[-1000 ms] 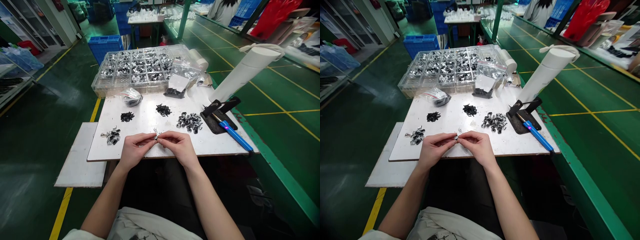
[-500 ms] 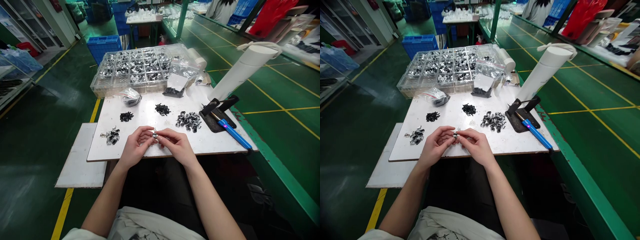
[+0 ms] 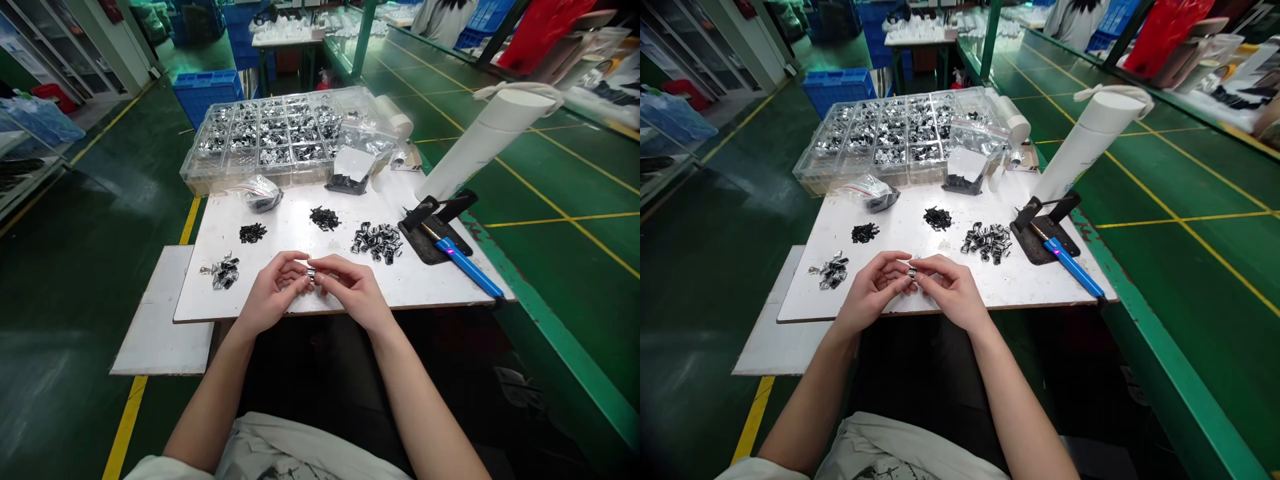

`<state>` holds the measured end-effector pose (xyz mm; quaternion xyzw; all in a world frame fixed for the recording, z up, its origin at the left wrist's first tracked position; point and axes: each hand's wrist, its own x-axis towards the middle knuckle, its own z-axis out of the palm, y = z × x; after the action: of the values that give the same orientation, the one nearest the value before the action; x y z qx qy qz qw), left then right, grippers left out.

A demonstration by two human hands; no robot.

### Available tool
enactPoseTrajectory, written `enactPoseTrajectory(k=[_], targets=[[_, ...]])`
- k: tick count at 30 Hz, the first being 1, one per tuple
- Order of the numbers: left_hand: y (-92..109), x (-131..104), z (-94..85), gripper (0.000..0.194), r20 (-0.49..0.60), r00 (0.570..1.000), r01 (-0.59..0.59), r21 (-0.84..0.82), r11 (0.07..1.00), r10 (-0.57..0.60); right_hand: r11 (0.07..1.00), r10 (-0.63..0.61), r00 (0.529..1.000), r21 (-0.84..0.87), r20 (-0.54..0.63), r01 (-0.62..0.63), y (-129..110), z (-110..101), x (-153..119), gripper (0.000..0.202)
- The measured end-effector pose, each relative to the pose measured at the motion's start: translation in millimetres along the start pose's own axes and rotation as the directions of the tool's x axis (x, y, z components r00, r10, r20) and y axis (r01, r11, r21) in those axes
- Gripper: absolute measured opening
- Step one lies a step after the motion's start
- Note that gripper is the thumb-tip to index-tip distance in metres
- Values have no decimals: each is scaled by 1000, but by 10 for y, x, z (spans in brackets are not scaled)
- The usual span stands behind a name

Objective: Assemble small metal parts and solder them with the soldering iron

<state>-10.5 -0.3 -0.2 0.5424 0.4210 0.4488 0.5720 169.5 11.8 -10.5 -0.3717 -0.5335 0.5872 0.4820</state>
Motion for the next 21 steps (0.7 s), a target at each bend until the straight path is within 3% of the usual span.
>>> enactPoseTrajectory(k=[9,21], targets=[[27,18,-10,32,11,999,40,-46,998,-39,997,-47,995,-63,87,52,29,-40,-9,19],[10,28,-6,30,33,999,33,-46,998,-31,978,-93,992,-178,84,107,32,-18,-26,22]])
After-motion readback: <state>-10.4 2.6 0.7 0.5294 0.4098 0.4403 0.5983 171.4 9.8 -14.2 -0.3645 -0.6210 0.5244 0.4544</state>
